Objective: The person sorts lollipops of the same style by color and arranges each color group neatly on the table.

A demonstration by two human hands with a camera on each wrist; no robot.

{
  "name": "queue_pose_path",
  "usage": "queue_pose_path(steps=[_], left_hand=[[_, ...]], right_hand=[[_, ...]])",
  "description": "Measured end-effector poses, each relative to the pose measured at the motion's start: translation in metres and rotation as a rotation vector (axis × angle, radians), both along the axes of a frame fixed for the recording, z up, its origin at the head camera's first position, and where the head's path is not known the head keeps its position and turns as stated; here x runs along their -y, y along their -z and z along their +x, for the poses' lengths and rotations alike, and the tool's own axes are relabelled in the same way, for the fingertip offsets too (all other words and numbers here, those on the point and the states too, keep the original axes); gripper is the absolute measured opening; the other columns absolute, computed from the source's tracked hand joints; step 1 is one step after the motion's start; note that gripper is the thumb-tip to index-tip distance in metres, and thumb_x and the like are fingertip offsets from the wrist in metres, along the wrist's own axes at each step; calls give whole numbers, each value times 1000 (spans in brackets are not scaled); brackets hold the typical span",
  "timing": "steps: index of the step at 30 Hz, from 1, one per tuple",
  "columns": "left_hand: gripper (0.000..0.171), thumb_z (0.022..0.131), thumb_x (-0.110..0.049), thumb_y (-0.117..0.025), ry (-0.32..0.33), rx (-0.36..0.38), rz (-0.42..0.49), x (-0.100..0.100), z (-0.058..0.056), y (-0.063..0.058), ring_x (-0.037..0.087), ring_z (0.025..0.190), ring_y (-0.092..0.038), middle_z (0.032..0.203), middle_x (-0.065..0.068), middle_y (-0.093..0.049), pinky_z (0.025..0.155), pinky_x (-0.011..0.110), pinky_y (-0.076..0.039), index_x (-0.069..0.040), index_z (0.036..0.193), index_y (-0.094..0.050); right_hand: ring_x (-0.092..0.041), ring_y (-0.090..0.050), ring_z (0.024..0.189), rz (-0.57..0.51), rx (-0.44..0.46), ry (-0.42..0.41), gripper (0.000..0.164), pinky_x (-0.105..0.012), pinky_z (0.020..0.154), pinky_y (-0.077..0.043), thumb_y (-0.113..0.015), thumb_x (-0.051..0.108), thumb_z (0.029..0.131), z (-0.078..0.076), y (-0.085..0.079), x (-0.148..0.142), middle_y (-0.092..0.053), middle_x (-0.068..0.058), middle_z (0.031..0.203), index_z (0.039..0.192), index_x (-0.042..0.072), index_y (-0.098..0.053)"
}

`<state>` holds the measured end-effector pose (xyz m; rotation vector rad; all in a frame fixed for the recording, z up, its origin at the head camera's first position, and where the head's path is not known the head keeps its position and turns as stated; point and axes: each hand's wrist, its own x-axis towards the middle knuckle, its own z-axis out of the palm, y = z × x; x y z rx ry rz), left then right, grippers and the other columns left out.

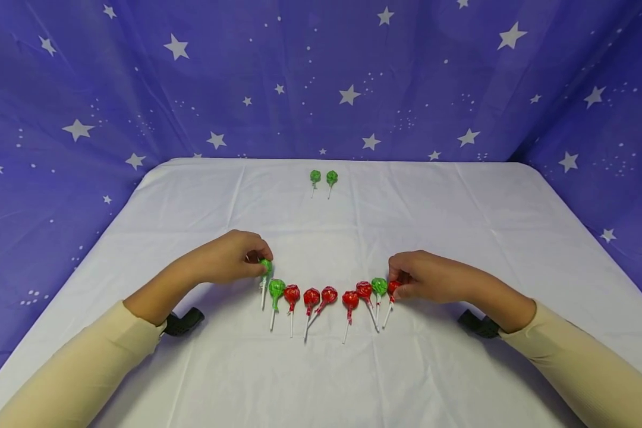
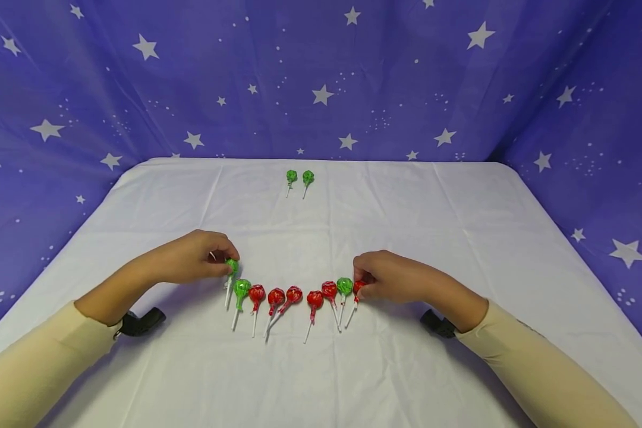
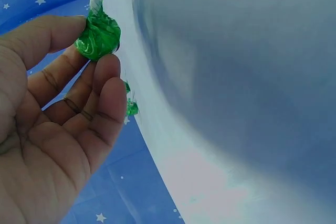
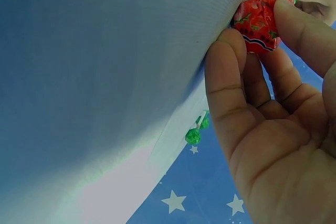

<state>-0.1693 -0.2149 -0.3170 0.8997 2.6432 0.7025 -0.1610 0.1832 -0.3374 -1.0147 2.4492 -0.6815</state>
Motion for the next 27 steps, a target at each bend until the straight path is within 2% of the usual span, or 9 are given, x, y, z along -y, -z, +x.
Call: queue_pose_path(steps=[7, 16, 20, 27], left_hand=[[11, 89, -8, -70, 9, -4, 8, -5, -20, -4, 13, 84, -61, 90, -3, -65, 77, 34, -52, -7, 100, -71], [14, 91, -13, -71, 20, 2, 21, -13, -51, -8, 16, 91, -62, 98, -2, -66, 84, 38, -52, -10, 105, -71], [15, 91, -14, -71, 16, -13, 10, -20, -65, -6, 16, 93, -62, 99, -1, -66, 86, 38, -51, -10, 106, -71], [17, 92, -14, -69, 52, -51, -7, -37, -87, -6, 17, 93, -63, 100, 2, -66, 86, 39, -50, -7, 107, -71]], right_hand=[[-11, -52, 75, 1, -10, -4, 17, -27, 67, -47, -76, 11, 87, -1, 0, 0, -56, 9, 82, 91, 18, -61], [-10, -50, 74, -16, -12, -21, 18, -26, 65, -45, -76, 11, 88, -1, 1, -1, -54, 8, 81, 90, 18, -60], [-10, -50, 73, -19, -15, -21, 18, -26, 64, -45, -76, 11, 88, -1, 1, -1, -54, 8, 81, 89, 18, -59], [-10, -52, 74, -8, -15, -18, 18, -26, 65, -46, -76, 12, 88, -1, 2, -1, -54, 9, 82, 90, 19, -60]])
